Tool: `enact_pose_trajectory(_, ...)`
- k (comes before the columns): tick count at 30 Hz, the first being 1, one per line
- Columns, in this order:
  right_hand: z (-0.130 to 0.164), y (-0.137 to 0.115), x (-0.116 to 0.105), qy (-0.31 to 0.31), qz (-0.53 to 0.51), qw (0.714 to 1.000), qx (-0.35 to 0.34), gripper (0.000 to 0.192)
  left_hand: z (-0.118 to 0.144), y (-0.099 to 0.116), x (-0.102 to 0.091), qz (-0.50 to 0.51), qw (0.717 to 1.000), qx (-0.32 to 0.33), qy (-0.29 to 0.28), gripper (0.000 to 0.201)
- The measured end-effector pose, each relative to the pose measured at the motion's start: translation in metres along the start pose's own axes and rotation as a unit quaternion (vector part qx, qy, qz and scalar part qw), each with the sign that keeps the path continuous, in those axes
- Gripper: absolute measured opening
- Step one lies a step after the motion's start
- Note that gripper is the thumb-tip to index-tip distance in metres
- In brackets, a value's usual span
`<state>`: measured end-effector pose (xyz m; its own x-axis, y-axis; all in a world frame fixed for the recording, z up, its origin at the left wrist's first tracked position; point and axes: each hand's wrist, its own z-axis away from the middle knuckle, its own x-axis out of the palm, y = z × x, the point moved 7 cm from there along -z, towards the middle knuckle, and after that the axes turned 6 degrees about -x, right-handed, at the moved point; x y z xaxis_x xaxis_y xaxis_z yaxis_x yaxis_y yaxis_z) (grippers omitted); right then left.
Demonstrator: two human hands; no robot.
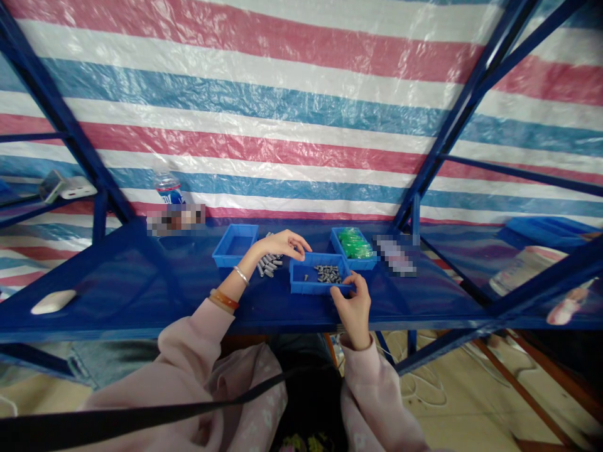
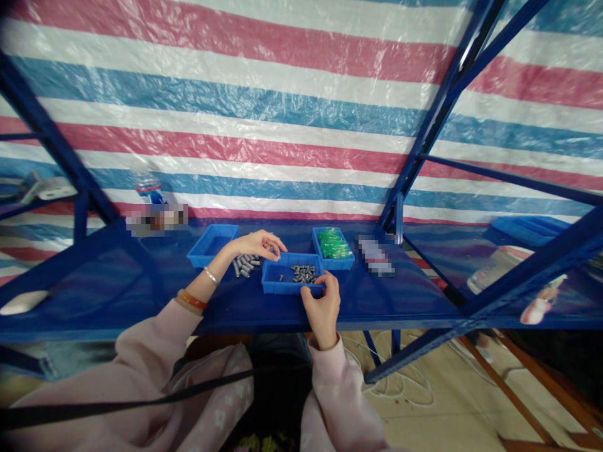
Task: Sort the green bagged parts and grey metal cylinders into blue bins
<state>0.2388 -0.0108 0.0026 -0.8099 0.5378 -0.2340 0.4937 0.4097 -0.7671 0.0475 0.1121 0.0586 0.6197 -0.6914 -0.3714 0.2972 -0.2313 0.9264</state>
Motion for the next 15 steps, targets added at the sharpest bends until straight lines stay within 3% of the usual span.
enact_pose_trajectory(15, -0.0001, -0.0018, -0.0003, -0.005, -0.003, 1.000, 0.007, 0.016, 0.0013, -0.0012, 0.0027, -0.022, 1.000, -0.006, -0.015, 0.041)
